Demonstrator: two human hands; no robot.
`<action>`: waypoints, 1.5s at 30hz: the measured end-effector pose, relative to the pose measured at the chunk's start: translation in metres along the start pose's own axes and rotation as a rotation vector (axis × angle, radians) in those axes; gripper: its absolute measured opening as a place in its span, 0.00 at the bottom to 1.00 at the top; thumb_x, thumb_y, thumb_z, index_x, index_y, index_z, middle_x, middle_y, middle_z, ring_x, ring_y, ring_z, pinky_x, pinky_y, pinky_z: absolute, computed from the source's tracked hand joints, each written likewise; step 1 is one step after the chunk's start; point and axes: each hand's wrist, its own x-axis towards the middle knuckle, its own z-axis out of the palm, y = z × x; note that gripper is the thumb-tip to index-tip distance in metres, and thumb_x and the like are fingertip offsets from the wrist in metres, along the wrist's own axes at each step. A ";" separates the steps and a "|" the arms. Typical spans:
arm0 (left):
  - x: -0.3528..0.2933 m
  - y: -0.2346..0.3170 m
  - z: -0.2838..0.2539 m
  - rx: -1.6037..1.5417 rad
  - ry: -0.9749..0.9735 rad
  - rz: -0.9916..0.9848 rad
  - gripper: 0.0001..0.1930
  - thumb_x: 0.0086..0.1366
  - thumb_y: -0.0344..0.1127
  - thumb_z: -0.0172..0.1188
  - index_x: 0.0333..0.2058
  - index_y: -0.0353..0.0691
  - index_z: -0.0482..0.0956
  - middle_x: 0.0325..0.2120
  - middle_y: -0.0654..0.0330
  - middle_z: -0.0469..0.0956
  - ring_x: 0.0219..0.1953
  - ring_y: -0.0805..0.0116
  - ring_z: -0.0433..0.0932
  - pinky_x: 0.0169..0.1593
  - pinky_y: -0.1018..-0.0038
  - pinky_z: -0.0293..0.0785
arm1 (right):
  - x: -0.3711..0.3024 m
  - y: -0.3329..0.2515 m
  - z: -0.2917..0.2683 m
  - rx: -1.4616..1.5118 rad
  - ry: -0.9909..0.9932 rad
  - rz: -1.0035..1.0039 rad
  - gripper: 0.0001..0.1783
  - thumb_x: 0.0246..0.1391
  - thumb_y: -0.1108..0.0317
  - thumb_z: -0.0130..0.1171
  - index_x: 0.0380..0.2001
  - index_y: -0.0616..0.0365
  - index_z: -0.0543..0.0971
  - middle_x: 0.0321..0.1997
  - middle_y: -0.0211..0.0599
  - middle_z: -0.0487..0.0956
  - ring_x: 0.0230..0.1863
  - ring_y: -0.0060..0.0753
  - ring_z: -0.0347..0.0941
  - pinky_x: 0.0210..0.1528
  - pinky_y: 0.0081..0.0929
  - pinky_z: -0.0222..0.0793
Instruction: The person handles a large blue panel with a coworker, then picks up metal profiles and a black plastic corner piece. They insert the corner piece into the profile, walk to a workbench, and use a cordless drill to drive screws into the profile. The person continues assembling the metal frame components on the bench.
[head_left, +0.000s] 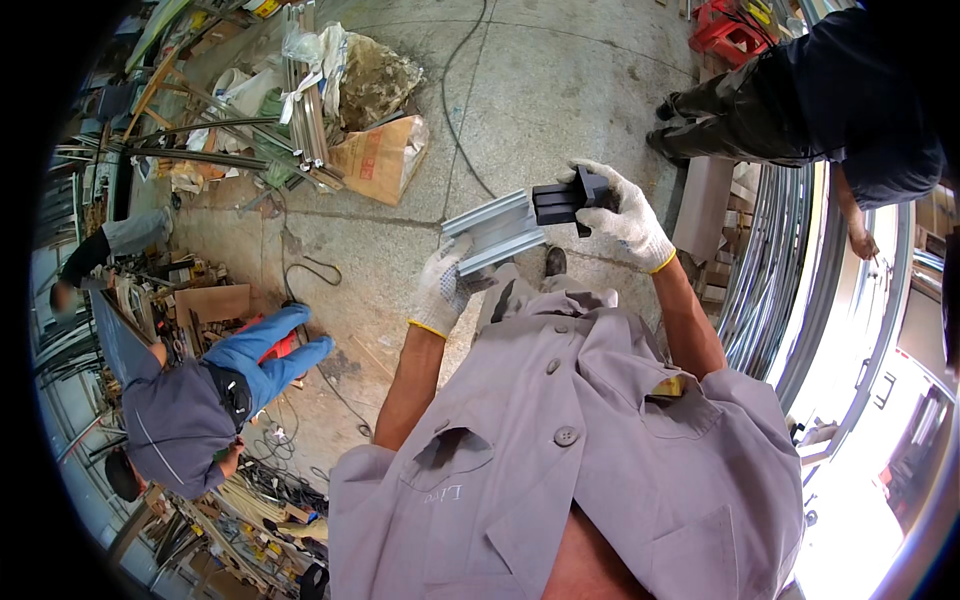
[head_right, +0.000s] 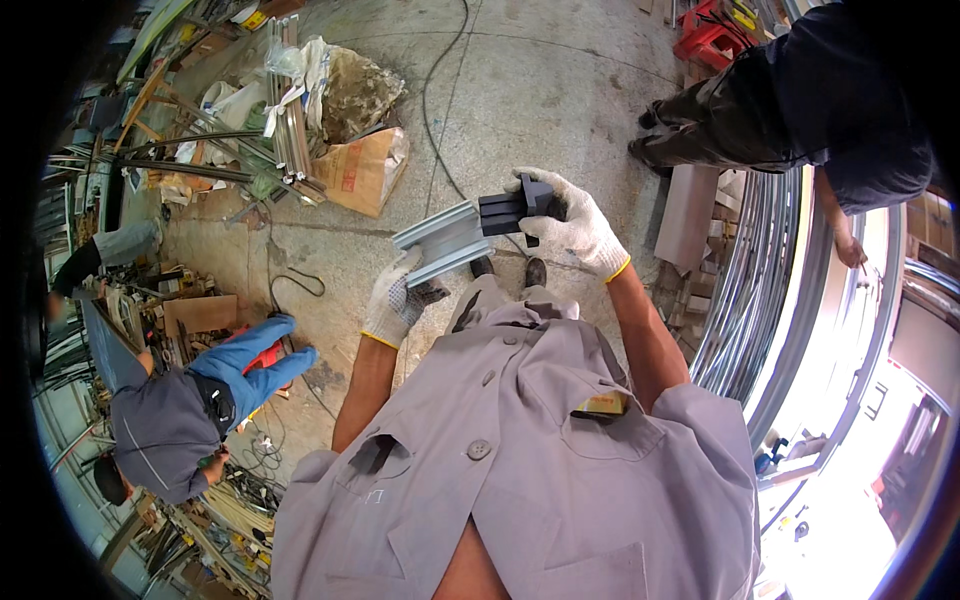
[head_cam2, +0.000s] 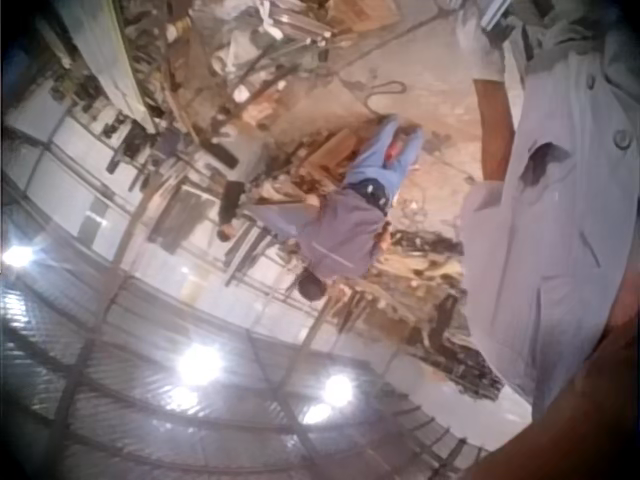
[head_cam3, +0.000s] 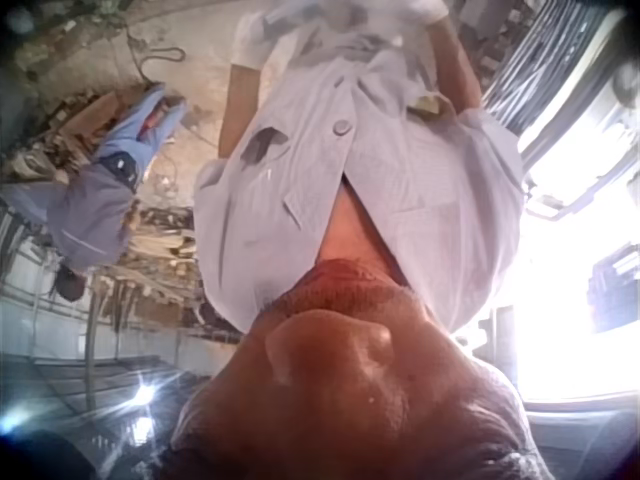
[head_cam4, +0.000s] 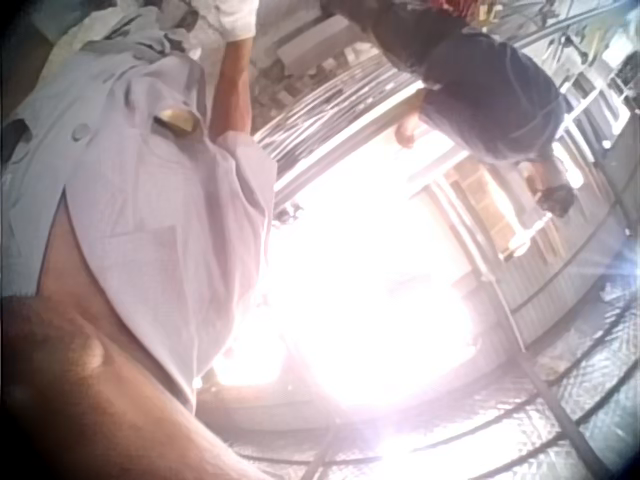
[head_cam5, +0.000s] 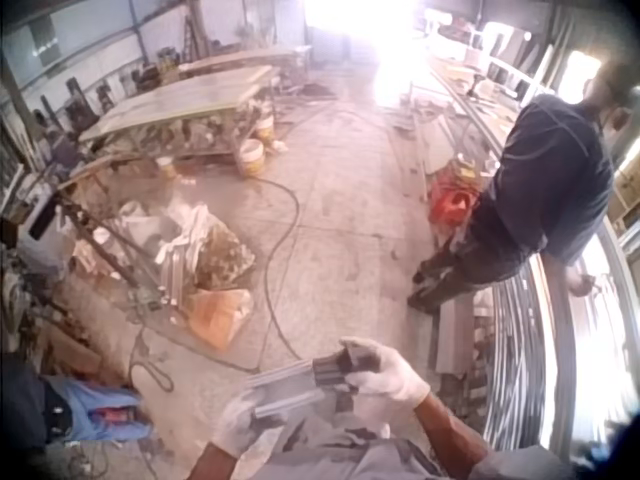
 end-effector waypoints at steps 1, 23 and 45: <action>-0.003 0.002 0.002 -0.006 0.015 -0.003 0.15 0.73 0.42 0.62 0.51 0.39 0.79 0.32 0.58 0.85 0.27 0.66 0.84 0.33 0.63 0.86 | 0.001 0.000 -0.002 -0.020 0.010 0.006 0.38 0.53 0.77 0.66 0.68 0.60 0.70 0.58 0.34 0.79 0.56 0.23 0.74 0.57 0.27 0.76; -0.011 0.020 0.014 0.061 0.094 -0.001 0.12 0.74 0.42 0.59 0.45 0.39 0.79 0.24 0.61 0.79 0.21 0.70 0.78 0.28 0.65 0.82 | -0.002 -0.008 0.011 -0.113 -0.068 -0.021 0.40 0.47 0.75 0.70 0.66 0.61 0.72 0.59 0.35 0.80 0.59 0.25 0.74 0.65 0.28 0.68; -0.003 0.031 0.025 0.047 -0.018 -0.145 0.13 0.76 0.44 0.56 0.49 0.42 0.78 0.29 0.62 0.79 0.20 0.71 0.73 0.27 0.65 0.79 | -0.002 -0.039 0.011 -0.321 -0.061 -0.055 0.37 0.49 0.69 0.70 0.64 0.63 0.75 0.54 0.33 0.82 0.52 0.22 0.75 0.60 0.26 0.71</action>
